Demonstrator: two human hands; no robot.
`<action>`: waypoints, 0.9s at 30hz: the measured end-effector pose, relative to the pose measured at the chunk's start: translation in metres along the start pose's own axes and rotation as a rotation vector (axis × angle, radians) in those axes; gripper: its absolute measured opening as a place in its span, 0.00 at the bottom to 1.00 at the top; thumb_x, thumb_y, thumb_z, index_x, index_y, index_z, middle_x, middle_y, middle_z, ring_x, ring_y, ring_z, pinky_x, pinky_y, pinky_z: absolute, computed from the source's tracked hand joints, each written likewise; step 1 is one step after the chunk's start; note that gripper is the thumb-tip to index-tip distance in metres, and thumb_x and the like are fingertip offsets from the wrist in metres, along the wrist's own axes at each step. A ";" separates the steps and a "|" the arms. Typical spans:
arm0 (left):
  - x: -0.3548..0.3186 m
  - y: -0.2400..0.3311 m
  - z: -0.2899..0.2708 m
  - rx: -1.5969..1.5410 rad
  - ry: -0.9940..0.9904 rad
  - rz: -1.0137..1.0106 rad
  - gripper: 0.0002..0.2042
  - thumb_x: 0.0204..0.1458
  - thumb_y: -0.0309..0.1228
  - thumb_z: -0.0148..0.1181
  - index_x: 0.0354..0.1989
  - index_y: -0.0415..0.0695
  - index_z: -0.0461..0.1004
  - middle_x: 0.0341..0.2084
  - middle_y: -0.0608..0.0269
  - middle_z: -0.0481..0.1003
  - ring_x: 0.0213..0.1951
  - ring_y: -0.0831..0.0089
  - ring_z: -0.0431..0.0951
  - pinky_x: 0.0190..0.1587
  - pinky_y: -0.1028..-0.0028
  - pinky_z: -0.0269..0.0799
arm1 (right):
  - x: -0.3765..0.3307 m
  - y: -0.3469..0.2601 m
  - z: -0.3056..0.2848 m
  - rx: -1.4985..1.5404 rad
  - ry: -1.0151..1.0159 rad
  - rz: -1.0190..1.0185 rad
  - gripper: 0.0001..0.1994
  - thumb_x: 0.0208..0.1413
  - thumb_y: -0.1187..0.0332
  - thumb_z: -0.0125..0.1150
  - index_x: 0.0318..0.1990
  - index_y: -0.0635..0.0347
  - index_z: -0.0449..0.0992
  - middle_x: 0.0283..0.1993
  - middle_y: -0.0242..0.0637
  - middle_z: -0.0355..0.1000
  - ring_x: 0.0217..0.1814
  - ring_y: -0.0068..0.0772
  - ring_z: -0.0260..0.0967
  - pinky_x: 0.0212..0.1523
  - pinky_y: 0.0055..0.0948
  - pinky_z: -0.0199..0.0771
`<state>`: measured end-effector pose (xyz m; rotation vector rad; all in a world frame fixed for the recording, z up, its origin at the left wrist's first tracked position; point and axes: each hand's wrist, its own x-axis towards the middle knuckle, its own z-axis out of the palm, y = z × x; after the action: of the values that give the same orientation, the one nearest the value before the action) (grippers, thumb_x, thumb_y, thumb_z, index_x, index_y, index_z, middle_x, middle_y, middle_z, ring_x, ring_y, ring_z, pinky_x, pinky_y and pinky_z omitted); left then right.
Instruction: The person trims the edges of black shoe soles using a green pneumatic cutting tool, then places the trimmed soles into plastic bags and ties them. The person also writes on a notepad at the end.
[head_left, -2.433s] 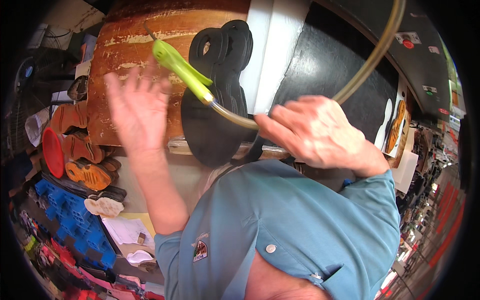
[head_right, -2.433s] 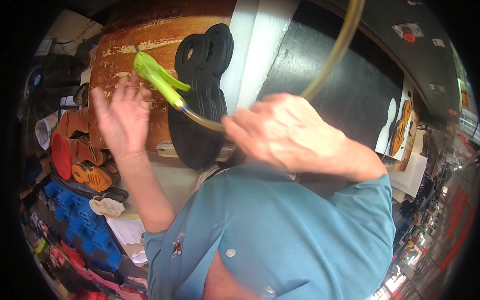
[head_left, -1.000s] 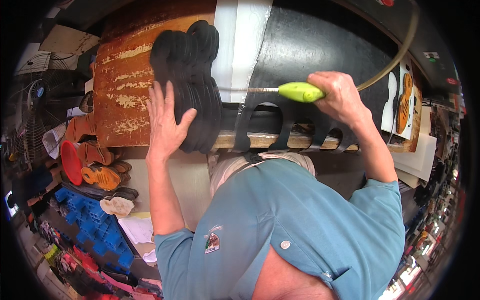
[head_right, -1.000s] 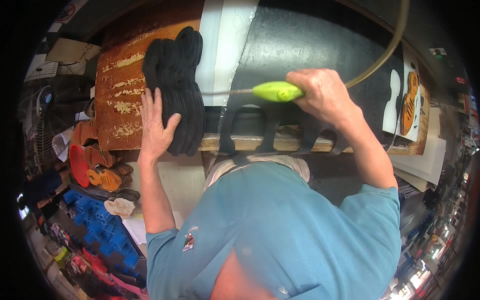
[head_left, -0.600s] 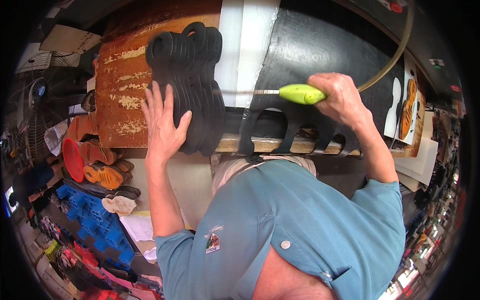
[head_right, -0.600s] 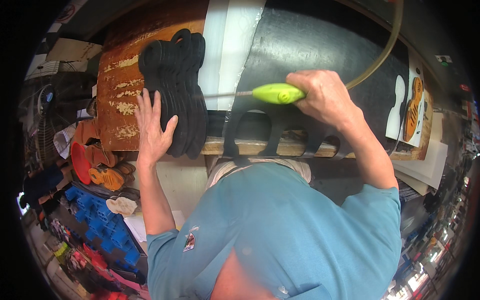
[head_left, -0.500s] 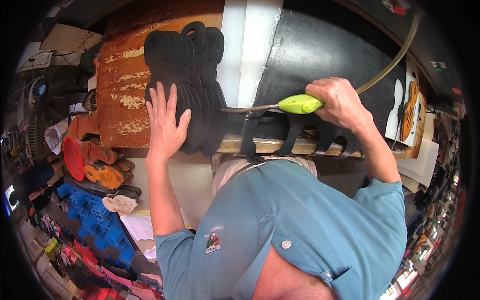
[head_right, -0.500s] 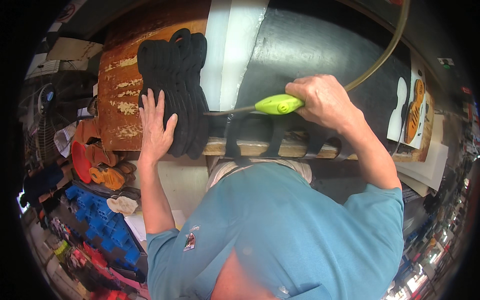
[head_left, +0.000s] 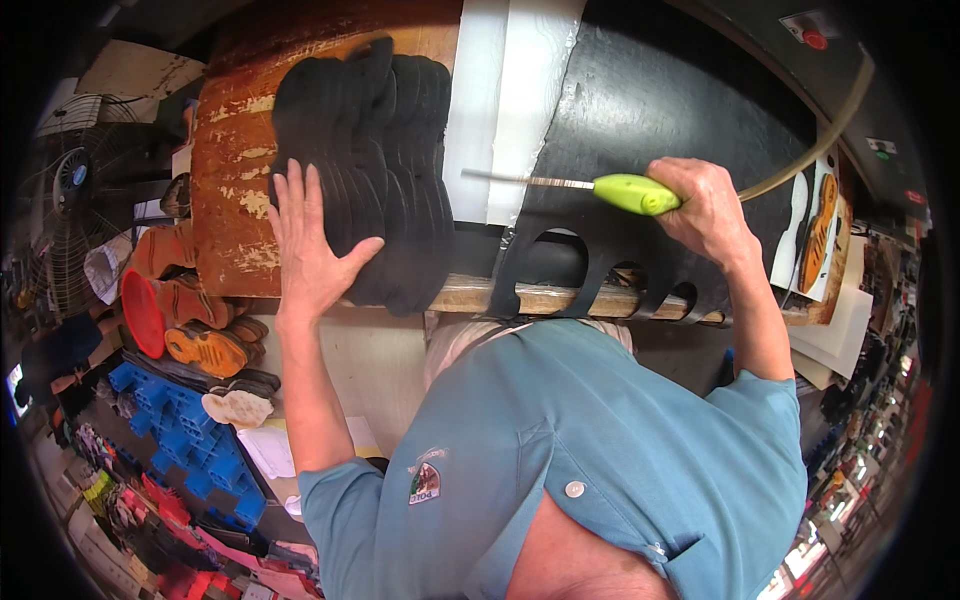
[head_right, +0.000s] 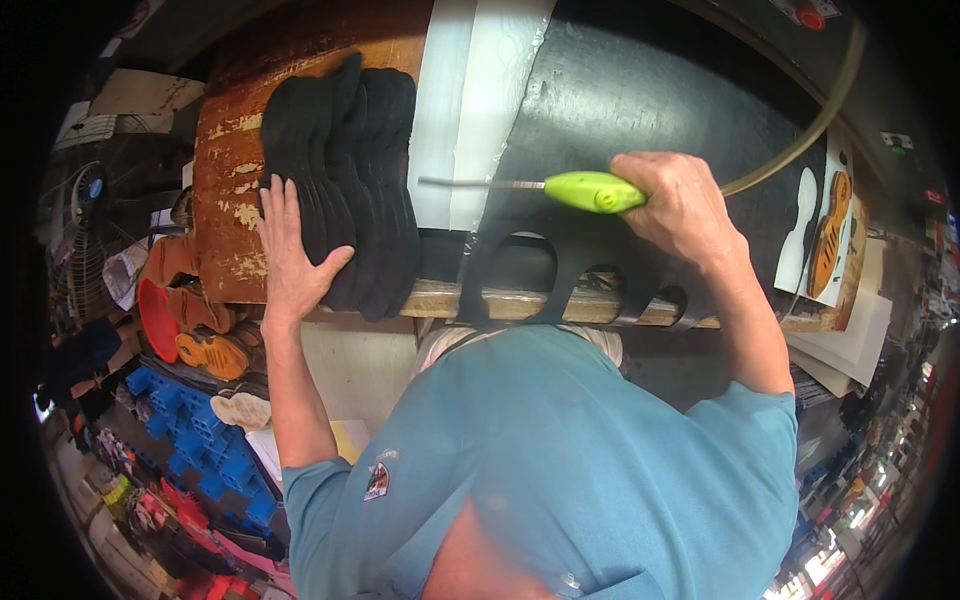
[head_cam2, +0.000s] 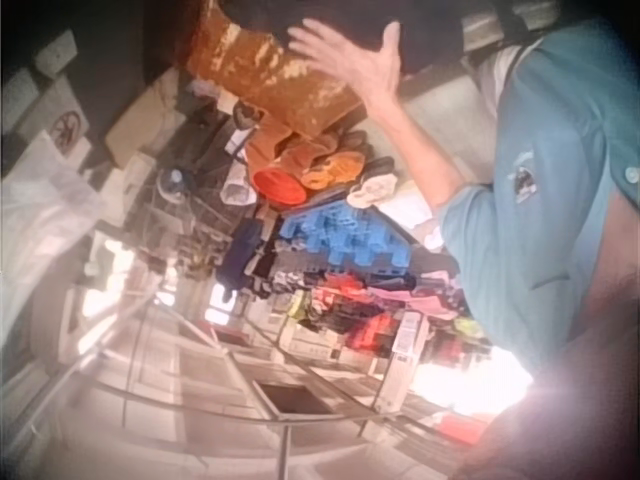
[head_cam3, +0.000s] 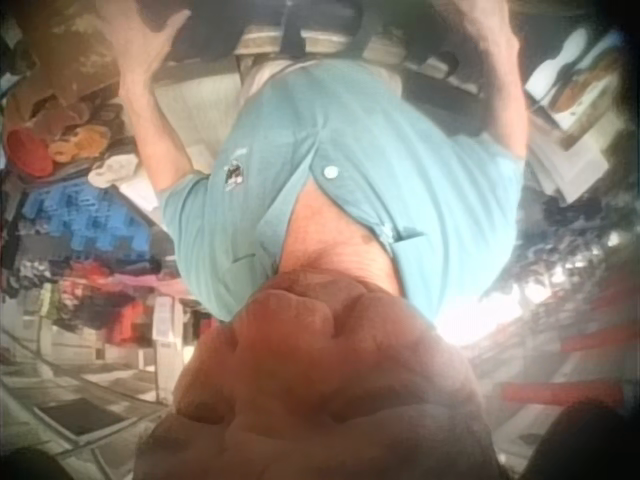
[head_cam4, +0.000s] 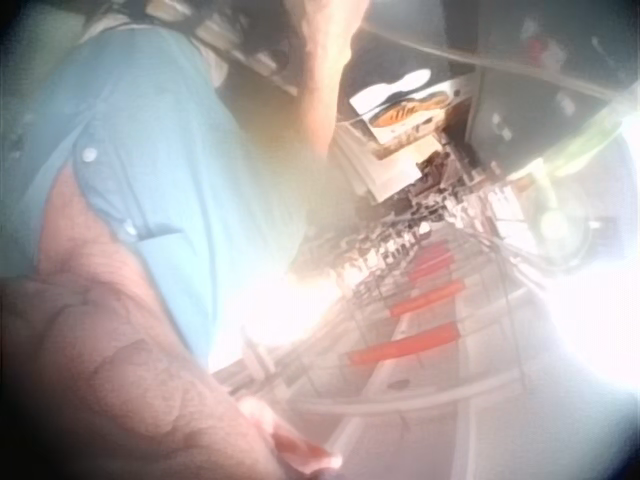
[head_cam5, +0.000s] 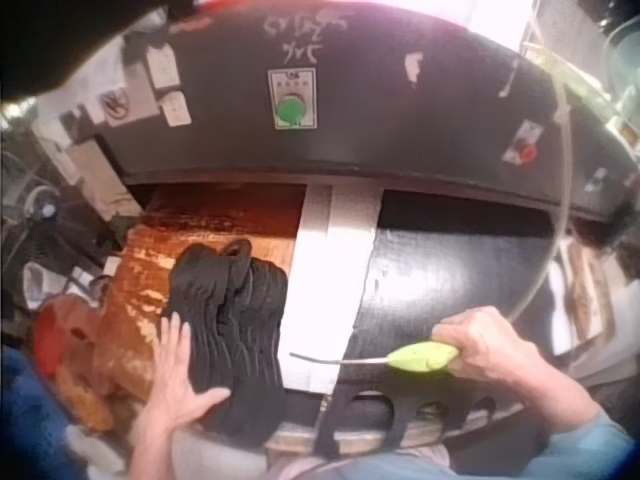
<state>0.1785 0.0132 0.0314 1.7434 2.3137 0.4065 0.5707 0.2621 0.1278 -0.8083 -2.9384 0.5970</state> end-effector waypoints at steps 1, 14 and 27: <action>0.001 -0.003 0.000 -0.004 0.010 0.003 0.57 0.51 0.57 0.73 0.82 0.44 0.46 0.82 0.43 0.41 0.82 0.43 0.38 0.80 0.39 0.33 | -0.001 -0.001 0.001 0.008 -0.011 0.010 0.09 0.43 0.77 0.69 0.34 0.61 0.77 0.31 0.43 0.77 0.37 0.56 0.78 0.36 0.49 0.77; 0.011 -0.056 0.000 0.006 0.107 -0.064 0.35 0.71 0.52 0.50 0.81 0.51 0.54 0.82 0.48 0.46 0.81 0.37 0.38 0.79 0.37 0.31 | 0.029 -0.036 0.025 0.063 0.020 -0.064 0.10 0.41 0.76 0.69 0.34 0.60 0.76 0.33 0.42 0.78 0.38 0.54 0.79 0.38 0.50 0.79; 0.026 -0.117 -0.016 0.012 0.188 -0.063 0.31 0.75 0.51 0.37 0.82 0.51 0.53 0.82 0.49 0.48 0.82 0.46 0.41 0.80 0.45 0.34 | 0.098 -0.068 0.047 -0.010 -0.001 -0.063 0.09 0.47 0.73 0.69 0.36 0.59 0.76 0.32 0.42 0.79 0.36 0.56 0.78 0.36 0.51 0.77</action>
<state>0.0605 0.0067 0.0057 1.6982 2.4964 0.5686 0.4469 0.2410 0.1029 -0.7135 -2.9577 0.5791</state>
